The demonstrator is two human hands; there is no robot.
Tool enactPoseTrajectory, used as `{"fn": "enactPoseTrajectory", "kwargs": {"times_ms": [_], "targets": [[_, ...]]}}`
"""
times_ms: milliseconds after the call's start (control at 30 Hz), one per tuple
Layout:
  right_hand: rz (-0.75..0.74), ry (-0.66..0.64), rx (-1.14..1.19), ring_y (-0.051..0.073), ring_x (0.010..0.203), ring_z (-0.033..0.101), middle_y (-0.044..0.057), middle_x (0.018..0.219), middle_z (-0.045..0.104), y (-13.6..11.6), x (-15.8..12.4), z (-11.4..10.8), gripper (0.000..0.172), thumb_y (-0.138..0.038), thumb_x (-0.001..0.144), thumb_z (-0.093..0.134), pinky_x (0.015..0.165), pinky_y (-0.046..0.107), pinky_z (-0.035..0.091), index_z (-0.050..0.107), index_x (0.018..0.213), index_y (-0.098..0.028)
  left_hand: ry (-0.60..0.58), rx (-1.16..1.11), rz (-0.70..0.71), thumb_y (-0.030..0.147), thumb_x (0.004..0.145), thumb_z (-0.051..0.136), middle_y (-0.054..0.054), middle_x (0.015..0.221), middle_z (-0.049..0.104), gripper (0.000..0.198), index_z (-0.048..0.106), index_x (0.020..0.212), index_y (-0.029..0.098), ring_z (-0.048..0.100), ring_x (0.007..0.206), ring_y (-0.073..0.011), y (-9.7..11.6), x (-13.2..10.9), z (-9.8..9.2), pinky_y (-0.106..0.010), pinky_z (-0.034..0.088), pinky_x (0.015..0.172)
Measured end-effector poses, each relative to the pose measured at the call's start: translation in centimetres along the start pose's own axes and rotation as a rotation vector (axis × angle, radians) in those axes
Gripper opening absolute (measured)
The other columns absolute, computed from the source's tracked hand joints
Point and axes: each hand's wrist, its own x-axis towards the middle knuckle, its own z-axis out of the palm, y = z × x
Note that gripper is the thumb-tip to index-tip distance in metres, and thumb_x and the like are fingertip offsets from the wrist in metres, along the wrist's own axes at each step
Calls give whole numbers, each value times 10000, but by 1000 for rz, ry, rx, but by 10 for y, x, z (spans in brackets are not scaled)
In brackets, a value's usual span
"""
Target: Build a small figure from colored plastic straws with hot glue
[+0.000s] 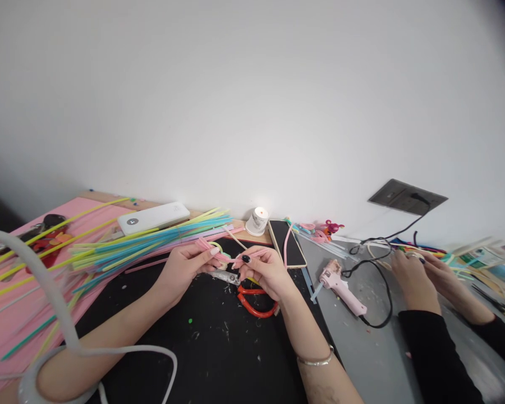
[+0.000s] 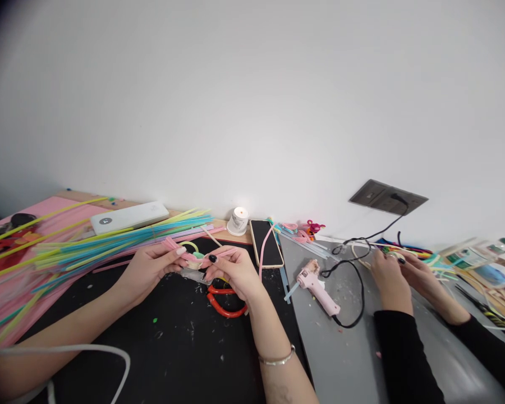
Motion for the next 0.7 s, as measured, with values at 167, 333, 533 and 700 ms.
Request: {"fn": "enactPoseTrajectory", "kwargs": {"times_ms": [167, 333, 533, 700], "targets": [[-28, -13, -9, 114, 527, 629, 75, 731, 724, 0, 1, 0, 249, -342, 708, 787, 540, 221, 527, 704, 786, -121, -11, 50, -3, 402, 709, 752, -65, 692, 754, 257, 749, 732, 145, 679, 639, -170, -1, 1, -1, -273, 563, 648], [-25, -1, -33, 98, 508, 616, 60, 702, 720, -1, 0, -1, 216, -328, 720, 778, 515, 197, 505, 704, 751, -127, -71, 126, -6, 377, 740, 722, -39, 662, 748, 209, 750, 712, 172, 680, 620, -156, 0, 1, 0, -244, 566, 616], [-21, 24, -96, 76, 455, 561, 13, 606, 676, 3, 1, -3, 243, -351, 702, 781, 466, 184, 464, 687, 734, -129, -226, 319, 27, 312, 770, 678, -19, 615, 740, 163, 752, 689, 191, 677, 572, -147, 1, -2, 0, -233, 568, 599], [6, -1, -204, 82, 440, 551, -5, 565, 653, 5, 1, 3, 245, -339, 707, 762, 440, 185, 447, 625, 734, -137, -314, 405, 20, 289, 780, 654, -26, 609, 744, 175, 749, 696, 168, 685, 555, -148, 6, -3, 3, -222, 558, 569]]}}
